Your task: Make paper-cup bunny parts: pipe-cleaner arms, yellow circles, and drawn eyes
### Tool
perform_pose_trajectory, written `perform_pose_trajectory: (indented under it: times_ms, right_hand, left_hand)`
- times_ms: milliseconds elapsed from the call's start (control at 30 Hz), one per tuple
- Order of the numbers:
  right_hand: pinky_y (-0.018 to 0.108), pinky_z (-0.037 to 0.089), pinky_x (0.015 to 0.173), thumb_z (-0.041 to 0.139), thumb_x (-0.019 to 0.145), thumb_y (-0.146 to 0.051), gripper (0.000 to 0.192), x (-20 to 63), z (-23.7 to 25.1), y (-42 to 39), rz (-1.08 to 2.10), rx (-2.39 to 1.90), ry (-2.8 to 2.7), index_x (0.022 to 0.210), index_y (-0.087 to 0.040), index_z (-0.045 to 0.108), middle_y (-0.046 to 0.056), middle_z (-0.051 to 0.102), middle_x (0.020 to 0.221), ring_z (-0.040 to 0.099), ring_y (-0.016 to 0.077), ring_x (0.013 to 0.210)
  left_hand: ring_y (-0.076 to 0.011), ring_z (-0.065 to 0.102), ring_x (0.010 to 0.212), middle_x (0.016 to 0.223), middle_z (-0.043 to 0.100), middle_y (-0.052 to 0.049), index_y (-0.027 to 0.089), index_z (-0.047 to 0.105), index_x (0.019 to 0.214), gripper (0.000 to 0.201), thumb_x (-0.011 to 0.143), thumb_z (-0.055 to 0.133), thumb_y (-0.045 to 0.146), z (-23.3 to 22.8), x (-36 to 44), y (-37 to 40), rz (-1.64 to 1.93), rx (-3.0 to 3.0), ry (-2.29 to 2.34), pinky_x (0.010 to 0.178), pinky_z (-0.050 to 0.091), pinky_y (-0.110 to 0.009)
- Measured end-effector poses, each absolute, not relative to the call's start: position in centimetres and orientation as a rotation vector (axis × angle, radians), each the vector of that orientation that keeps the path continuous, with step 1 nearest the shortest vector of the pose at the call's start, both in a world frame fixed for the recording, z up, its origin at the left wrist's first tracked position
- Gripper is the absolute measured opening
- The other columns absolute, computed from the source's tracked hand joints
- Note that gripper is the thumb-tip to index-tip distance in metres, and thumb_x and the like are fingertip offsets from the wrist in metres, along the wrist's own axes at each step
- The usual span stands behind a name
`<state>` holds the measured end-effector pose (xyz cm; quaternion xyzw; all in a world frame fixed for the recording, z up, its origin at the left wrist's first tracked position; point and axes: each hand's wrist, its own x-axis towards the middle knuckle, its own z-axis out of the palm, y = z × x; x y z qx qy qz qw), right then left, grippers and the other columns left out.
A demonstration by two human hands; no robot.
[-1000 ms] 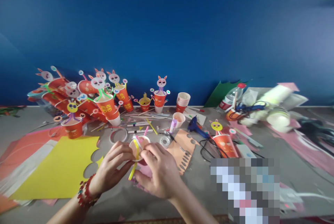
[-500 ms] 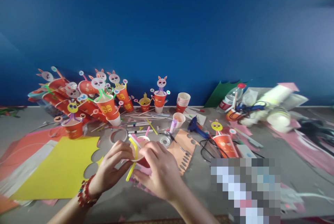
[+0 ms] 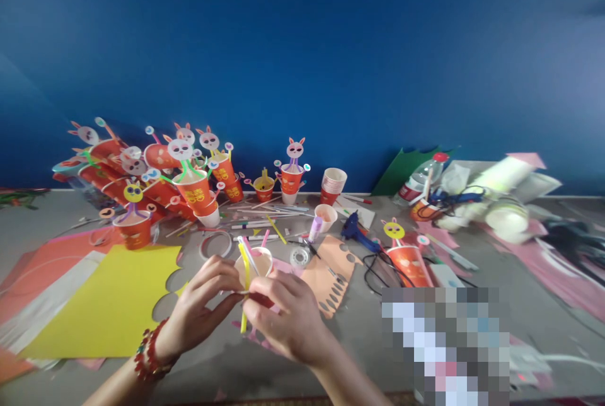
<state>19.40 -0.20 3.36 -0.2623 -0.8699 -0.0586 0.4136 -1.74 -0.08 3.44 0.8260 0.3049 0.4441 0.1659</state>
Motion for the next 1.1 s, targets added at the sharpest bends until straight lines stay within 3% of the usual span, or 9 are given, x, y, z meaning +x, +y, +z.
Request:
perform_pose_trajectory:
  times_ms: [400, 567, 867, 1100]
  right_hand:
    - [0.029, 0.053, 0.080, 0.059, 0.090, -0.012, 0.016, 19.3, 3.7, -0.2, -0.157, -0.654, -2.170, 0.096, -0.022, 0.069, 0.004, 0.070, 0.096, 0.062, 0.0141, 0.080]
    - [0.030, 0.053, 0.082, 0.055, 0.093, -0.012, 0.017, 19.4, 3.9, -0.1, -0.156, -0.606, -2.181, 0.098, -0.020, 0.069, 0.006, 0.070, 0.097, 0.062, 0.0155, 0.085]
    - [0.030, 0.053, 0.081, 0.068, 0.086, -0.011, 0.016, 19.5, 2.5, 0.2, -0.180, -0.703, -2.171, 0.094, -0.024, 0.071, 0.003, 0.071, 0.097, 0.064, 0.0148, 0.081]
    - [0.028, 0.052, 0.074, 0.067, 0.087, -0.013, 0.014, 19.4, 2.6, 0.1, -0.126, -0.707, -2.165, 0.096, -0.024, 0.069, 0.002, 0.071, 0.095, 0.063, 0.0128, 0.075]
  left_hand:
    - [-0.0196, 0.055, 0.092, 0.098, 0.061, -0.007, 0.018, 0.060, 0.103, 0.013, 0.092, 0.060, 0.011, 2.9, -1.8, 0.1, 1.203, 2.429, 0.950, 0.083, 0.047, -0.034]
    - [-0.0212, 0.054, 0.096, 0.100, 0.057, -0.006, 0.021, 0.063, 0.095, 0.006, 0.091, 0.063, 0.017, 3.4, -1.7, 0.0, 1.172, 2.400, 1.047, 0.083, 0.045, -0.035]
    - [-0.0206, 0.053, 0.099, 0.100, 0.060, -0.004, 0.023, 0.065, 0.098, 0.007, 0.093, 0.062, 0.018, 3.3, -1.2, 0.0, 1.178, 2.216, 1.015, 0.096, 0.038, -0.040]
    - [-0.0213, 0.055, 0.100, 0.101, 0.063, -0.005, 0.022, 0.067, 0.096, 0.005, 0.093, 0.063, 0.023, 3.1, -1.2, 0.0, 1.154, 2.007, 0.968, 0.094, 0.040, -0.039]
